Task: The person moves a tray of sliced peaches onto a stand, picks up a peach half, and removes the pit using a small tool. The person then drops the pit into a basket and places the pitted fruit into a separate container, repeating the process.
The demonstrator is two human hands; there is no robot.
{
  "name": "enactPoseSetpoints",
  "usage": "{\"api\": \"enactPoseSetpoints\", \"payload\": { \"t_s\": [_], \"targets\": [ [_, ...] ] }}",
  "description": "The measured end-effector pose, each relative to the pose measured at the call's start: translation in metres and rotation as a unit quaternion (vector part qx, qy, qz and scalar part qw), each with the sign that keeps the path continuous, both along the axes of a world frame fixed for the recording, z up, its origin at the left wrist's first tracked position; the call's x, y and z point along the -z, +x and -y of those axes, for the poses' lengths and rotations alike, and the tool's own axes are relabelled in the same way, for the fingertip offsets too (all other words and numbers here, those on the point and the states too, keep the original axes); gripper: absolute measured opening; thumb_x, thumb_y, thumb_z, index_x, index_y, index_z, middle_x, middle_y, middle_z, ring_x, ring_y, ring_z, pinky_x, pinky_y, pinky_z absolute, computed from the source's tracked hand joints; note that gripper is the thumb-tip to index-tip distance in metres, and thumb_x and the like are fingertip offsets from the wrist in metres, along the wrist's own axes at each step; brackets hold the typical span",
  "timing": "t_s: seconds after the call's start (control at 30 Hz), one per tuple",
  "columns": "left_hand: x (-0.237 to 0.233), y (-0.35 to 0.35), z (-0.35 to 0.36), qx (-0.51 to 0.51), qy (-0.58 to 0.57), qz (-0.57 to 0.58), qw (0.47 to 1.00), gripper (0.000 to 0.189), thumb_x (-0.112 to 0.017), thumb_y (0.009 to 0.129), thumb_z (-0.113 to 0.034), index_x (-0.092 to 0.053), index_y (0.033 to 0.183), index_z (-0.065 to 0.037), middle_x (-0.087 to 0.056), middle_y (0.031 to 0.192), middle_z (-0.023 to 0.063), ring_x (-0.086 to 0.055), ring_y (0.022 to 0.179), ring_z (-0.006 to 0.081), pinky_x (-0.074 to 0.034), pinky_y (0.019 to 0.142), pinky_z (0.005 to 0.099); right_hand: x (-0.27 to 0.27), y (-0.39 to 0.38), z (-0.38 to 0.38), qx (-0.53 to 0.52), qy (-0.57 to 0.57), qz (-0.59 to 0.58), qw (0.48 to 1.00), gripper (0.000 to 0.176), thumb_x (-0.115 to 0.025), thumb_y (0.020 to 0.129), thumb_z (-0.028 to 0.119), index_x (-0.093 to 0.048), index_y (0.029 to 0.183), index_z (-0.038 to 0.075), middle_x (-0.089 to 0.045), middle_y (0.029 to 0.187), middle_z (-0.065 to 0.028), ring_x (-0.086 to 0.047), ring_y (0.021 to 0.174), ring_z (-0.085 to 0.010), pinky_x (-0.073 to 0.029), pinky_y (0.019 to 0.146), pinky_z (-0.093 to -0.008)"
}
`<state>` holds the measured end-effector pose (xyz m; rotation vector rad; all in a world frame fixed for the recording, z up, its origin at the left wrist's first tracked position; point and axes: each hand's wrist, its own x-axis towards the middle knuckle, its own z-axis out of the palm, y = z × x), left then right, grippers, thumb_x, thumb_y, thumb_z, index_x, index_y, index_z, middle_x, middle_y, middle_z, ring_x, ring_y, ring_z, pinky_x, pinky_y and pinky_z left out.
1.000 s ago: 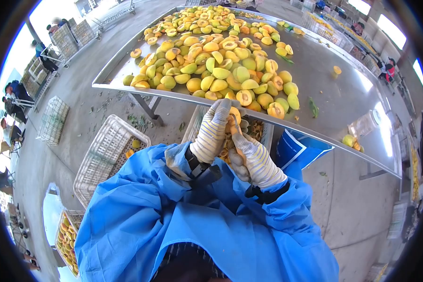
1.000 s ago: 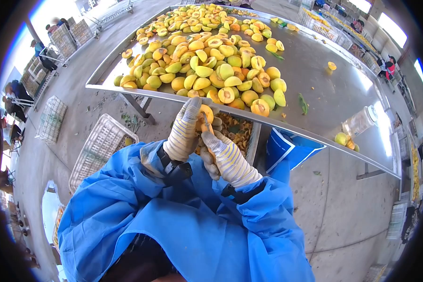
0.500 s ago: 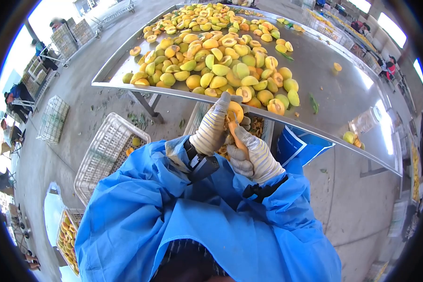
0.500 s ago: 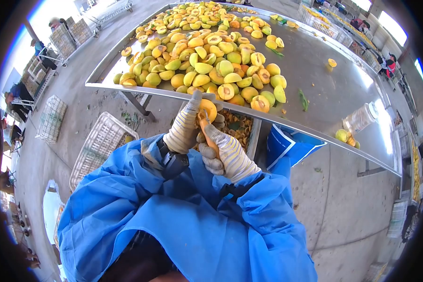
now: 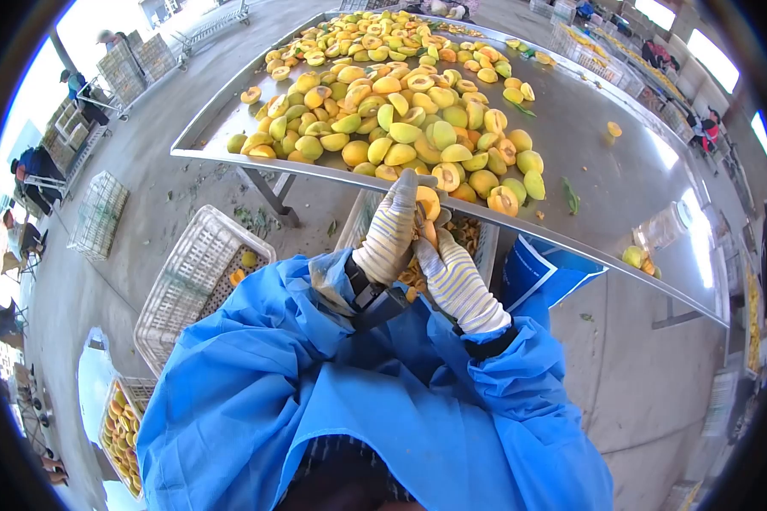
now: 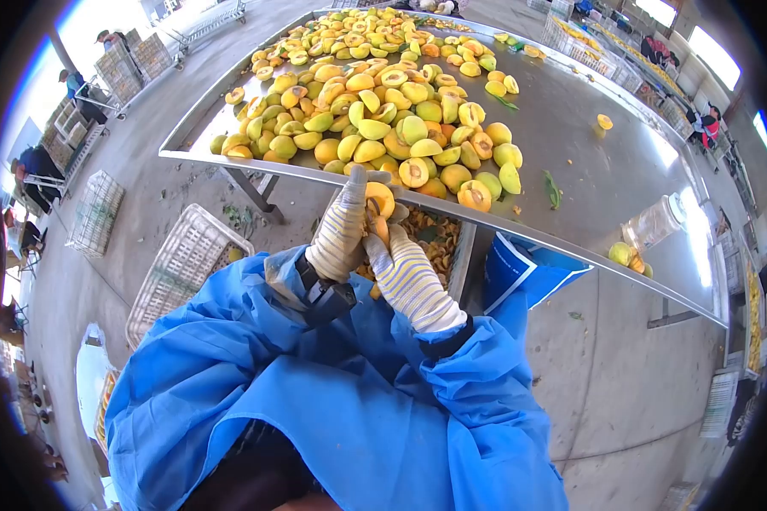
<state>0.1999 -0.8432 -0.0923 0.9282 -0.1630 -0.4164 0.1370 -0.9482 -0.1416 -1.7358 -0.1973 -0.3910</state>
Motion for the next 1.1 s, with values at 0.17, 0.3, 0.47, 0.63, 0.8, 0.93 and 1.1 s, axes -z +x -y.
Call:
{"api": "enactPoseSetpoints", "payload": {
  "t_s": [0.17,0.3,0.47,0.63,0.8,0.93,1.1],
  "targets": [
    [-0.013,-0.012,-0.002,-0.029,0.019,0.018,0.999,0.074,-0.056,0.086,-0.068,-0.051,0.124,-0.005,-0.061,0.103,0.0114,-0.065,0.088,0.0208,-0.057,0.073,0.034,-0.068,-0.031,-0.003,-0.146,0.261,-0.311,0.902,0.039,-0.053,0.097,0.049,-0.051,0.104,0.01,-0.048,0.06,0.0003,-0.041,0.036,-0.0108,-0.034,0.032,-0.0249],
    [-0.015,-0.01,-0.009,0.052,-0.001,-0.023,0.998,0.068,-0.055,0.087,-0.067,-0.053,0.122,-0.008,-0.063,0.104,0.0114,-0.065,0.085,0.023,-0.058,0.072,0.0365,-0.065,-0.032,0.001,-0.172,0.253,-0.317,0.898,0.041,-0.053,0.096,0.053,-0.053,0.099,0.012,-0.046,0.058,0.0018,-0.04,0.037,-0.0092,-0.033,0.033,-0.0235],
    [-0.011,-0.001,-0.012,0.135,-0.061,-0.088,0.985,0.069,-0.053,0.088,-0.068,-0.056,0.121,-0.007,-0.067,0.101,0.0141,-0.069,0.081,0.0291,-0.06,0.069,0.0465,-0.078,-0.034,0.012,-0.245,0.351,-0.387,0.817,0.045,-0.054,0.094,0.057,-0.056,0.095,0.012,-0.045,0.057,0.0023,-0.041,0.038,-0.0076,-0.03,0.032,-0.0216],
    [-0.008,0.015,-0.025,0.154,-0.123,-0.116,0.974,0.066,-0.052,0.092,-0.063,-0.056,0.126,-0.006,-0.067,0.107,0.0151,-0.069,0.087,0.0328,-0.059,0.076,0.0465,-0.082,-0.043,0.038,-0.27,0.285,-0.388,0.834,0.043,-0.059,0.093,0.051,-0.059,0.097,0.008,-0.049,0.06,0.0006,-0.042,0.037,-0.0067,-0.033,0.033,-0.0207],
    [-0.006,0.021,-0.072,-0.039,0.53,0.447,0.72,0.031,-0.059,0.094,-0.031,-0.061,0.115,-0.008,-0.068,0.099,0.0157,-0.067,0.087,0.0329,-0.053,0.075,0.042,-0.047,-0.033,0.08,0.013,-0.36,-0.145,0.922,0.048,-0.05,0.096,0.046,-0.058,0.104,-0.001,-0.061,0.077,-0.0213,-0.06,0.072,-0.0385,-0.047,0.067,-0.0434],
    [-0.014,0.019,-0.168,-0.013,0.77,0.335,0.544,0.032,-0.066,0.084,-0.025,-0.064,0.114,-0.013,-0.066,0.102,0.0194,-0.064,0.091,0.0393,-0.052,0.079,0.0459,-0.064,-0.046,0.082,0.005,-0.35,-0.192,0.917,0.049,-0.053,0.094,0.047,-0.059,0.103,-0.001,-0.061,0.084,-0.0283,-0.058,0.082,-0.0468,-0.045,0.073,-0.0469],
    [0.009,0.056,-0.234,-0.111,0.842,0.302,0.434,0.048,-0.068,0.081,-0.028,-0.061,0.125,-0.01,-0.057,0.128,0.0173,-0.057,0.112,0.0377,-0.047,0.095,0.0448,-0.069,-0.044,0.07,-0.018,-0.381,-0.199,0.903,0.051,-0.054,0.094,0.048,-0.059,0.104,-0.002,-0.061,0.087,-0.0289,-0.058,0.086,-0.0477,-0.046,0.074,-0.0483]
  ]
}}
